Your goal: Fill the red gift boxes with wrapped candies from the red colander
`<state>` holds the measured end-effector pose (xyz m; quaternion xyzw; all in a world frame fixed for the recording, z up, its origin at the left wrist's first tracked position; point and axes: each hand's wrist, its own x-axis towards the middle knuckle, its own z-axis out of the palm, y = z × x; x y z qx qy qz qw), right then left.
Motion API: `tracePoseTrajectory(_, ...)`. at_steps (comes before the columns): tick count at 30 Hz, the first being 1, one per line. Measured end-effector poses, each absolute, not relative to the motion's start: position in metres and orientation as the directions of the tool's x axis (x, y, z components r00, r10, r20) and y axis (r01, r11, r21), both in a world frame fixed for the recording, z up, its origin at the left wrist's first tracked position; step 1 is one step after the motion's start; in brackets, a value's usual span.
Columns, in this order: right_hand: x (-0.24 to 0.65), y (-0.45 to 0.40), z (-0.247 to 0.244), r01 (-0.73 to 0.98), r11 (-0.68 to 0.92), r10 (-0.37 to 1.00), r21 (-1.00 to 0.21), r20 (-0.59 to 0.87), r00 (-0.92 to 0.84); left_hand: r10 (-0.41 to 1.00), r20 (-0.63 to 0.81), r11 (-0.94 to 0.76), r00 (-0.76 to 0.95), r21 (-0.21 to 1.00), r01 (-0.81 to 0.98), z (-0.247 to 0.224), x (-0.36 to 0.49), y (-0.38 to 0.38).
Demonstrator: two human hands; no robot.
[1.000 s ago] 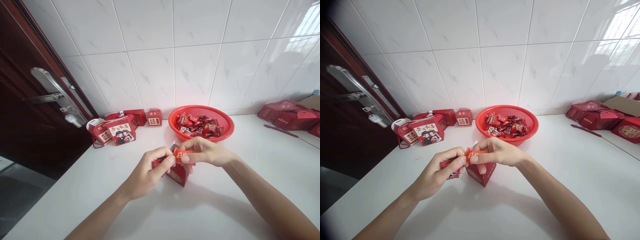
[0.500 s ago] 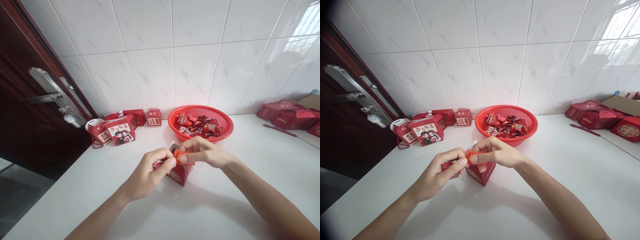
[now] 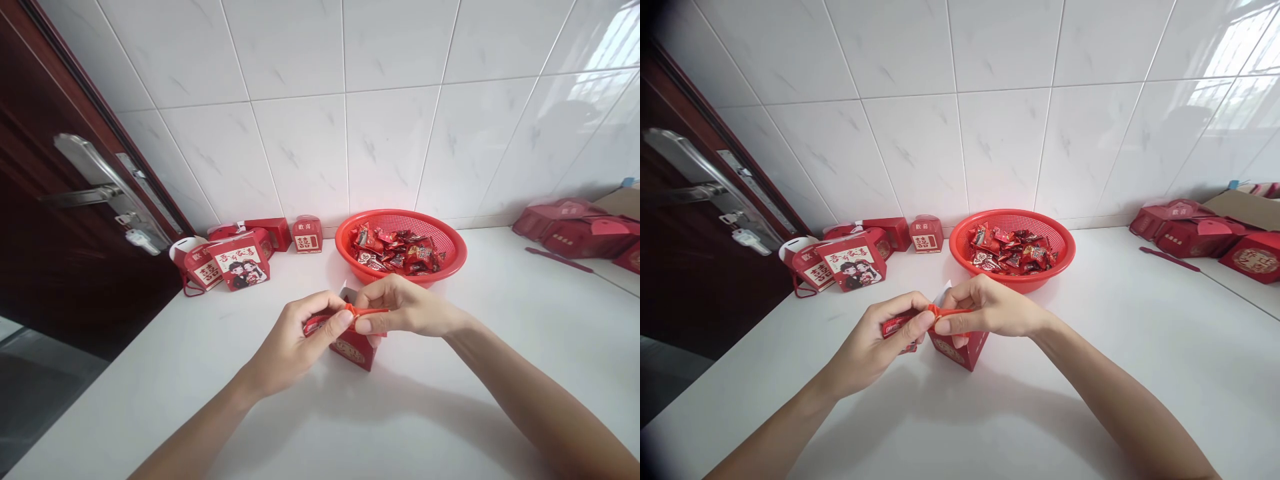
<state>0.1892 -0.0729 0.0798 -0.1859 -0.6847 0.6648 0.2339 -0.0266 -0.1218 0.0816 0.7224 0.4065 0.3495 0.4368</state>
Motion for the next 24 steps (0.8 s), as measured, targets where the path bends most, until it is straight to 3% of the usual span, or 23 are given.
tracePoseTrajectory(6,0.1871,-0.0736,0.0771,-0.073,0.051,0.576,-0.996,0.090,-0.813,0.887,0.208,-0.359,0.412,0.872,0.334,0.0829,-0.0271,-0.1236)
tracePoseTrajectory(11,0.1854,-0.0756,0.0766,-0.009,0.148,0.627,-0.989,0.101,-0.773,0.886,0.247,-0.392,0.392,0.851,0.350,0.0822,-0.0252,-0.1236)
tracePoseTrajectory(17,0.1853,-0.0783,0.0834,0.013,0.225,0.764,-0.974,0.168,-0.624,0.922,0.216,-0.328,0.320,0.876,0.353,0.0796,-0.0266,-0.1195)
tracePoseTrajectory(24,0.1847,-0.0736,0.0777,0.345,0.480,0.831,-0.807,0.291,-0.474,0.946,0.149,-0.276,0.289,0.837,0.472,0.0811,-0.0282,-0.1170)
